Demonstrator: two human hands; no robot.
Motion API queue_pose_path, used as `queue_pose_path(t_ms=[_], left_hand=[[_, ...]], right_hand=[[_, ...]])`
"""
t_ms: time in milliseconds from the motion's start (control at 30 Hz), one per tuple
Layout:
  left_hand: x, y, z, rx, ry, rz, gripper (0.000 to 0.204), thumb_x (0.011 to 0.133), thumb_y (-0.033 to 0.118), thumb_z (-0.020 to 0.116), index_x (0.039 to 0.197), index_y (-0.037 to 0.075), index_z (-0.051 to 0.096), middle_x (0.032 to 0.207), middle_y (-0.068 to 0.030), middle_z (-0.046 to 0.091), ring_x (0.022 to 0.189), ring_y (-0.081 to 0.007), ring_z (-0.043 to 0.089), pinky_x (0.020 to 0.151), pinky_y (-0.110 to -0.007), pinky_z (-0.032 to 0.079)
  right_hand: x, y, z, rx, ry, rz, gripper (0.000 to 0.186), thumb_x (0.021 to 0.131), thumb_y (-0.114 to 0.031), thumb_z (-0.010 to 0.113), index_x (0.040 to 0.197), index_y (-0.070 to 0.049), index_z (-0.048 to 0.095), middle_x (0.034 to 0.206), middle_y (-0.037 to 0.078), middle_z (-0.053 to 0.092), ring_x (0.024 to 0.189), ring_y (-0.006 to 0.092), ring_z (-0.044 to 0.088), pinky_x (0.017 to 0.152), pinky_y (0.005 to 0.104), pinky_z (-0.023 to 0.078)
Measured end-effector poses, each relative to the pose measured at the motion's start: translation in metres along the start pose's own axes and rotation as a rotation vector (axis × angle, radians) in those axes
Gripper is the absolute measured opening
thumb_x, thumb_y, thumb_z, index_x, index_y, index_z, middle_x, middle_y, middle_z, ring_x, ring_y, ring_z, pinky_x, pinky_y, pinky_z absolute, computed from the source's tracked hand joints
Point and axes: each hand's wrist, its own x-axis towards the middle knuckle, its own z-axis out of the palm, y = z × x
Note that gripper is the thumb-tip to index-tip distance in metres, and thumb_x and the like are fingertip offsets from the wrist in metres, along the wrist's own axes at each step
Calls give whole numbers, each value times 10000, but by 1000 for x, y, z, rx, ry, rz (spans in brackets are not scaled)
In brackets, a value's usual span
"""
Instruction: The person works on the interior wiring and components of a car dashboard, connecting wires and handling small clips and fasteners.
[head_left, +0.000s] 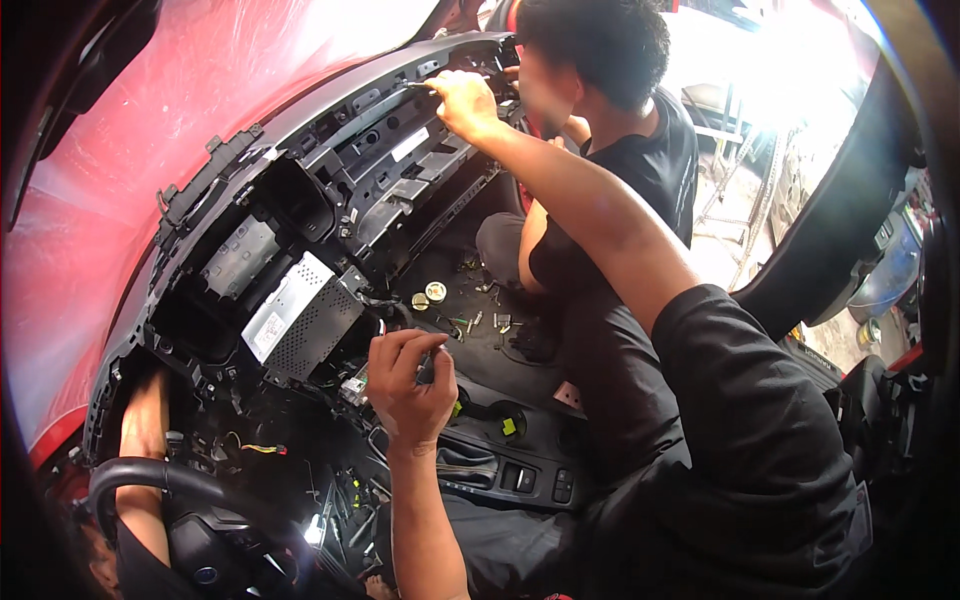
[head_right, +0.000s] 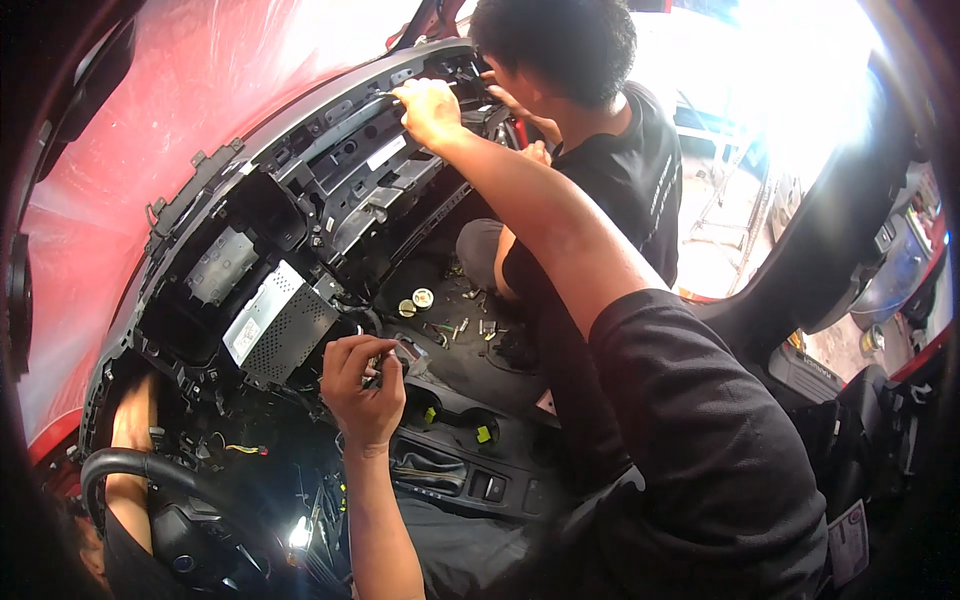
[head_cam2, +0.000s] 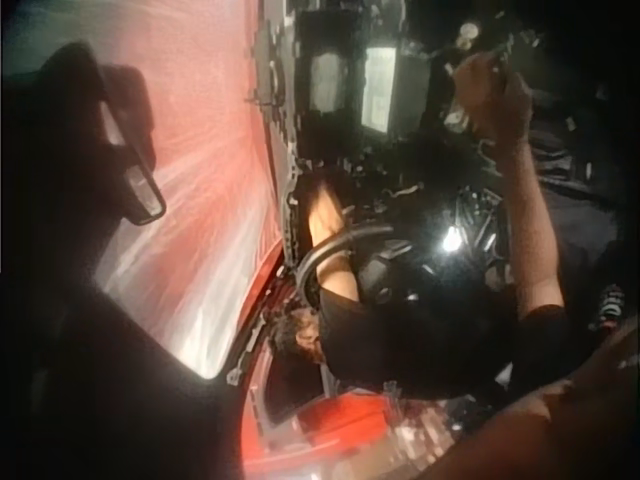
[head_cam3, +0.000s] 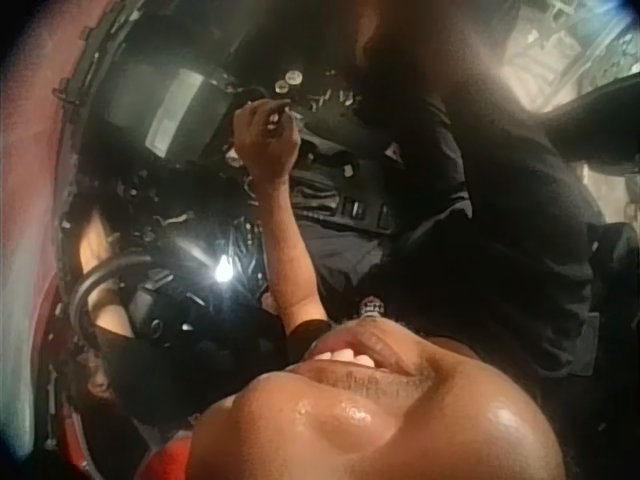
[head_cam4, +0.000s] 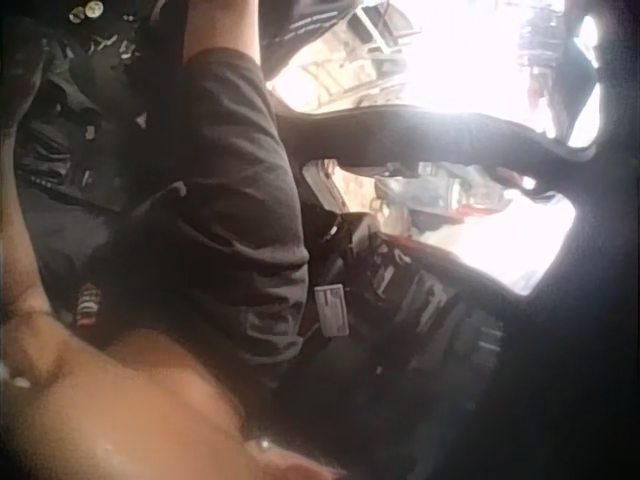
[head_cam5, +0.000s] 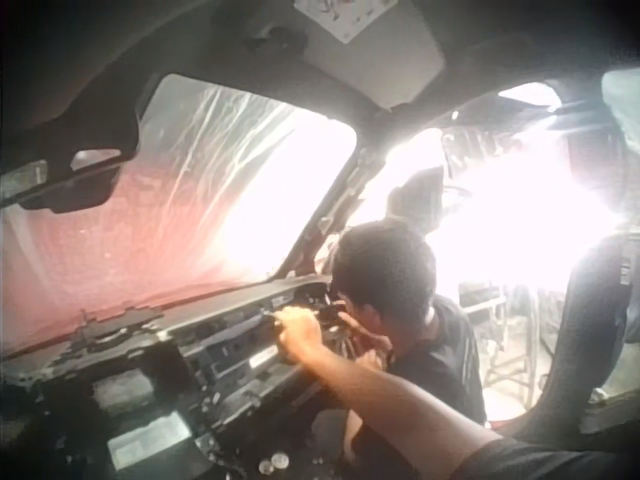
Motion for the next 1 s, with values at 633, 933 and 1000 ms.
queue_pose_path(t_ms=[633,933,1000], left_hand=[[0,-3,-1,-11,-14,-22,166,739,-32,665,851,75,726,891,-29,673,814,-179,604,579,-276,479],[1,-1,0,2,-40,-17,171,748,-36,681,852,92,723,900,-9,670,825,-170,608,567,-271,485],[0,-2,1,0,-43,-8,167,749,-36,685,850,92,719,899,-8,669,824,-168,609,562,-269,484]], right_hand=[[-4,4,31,218,37,276,279,787,-81,699,1038,-193,748,1019,66,697,1020,285,660,923,429,524],[8,20,22,88,73,18,246,771,-95,711,1005,-168,730,993,94,705,1004,295,675,880,434,543],[10,22,22,123,72,-2,240,773,-91,699,1006,-148,711,978,96,716,958,311,691,863,448,546]])
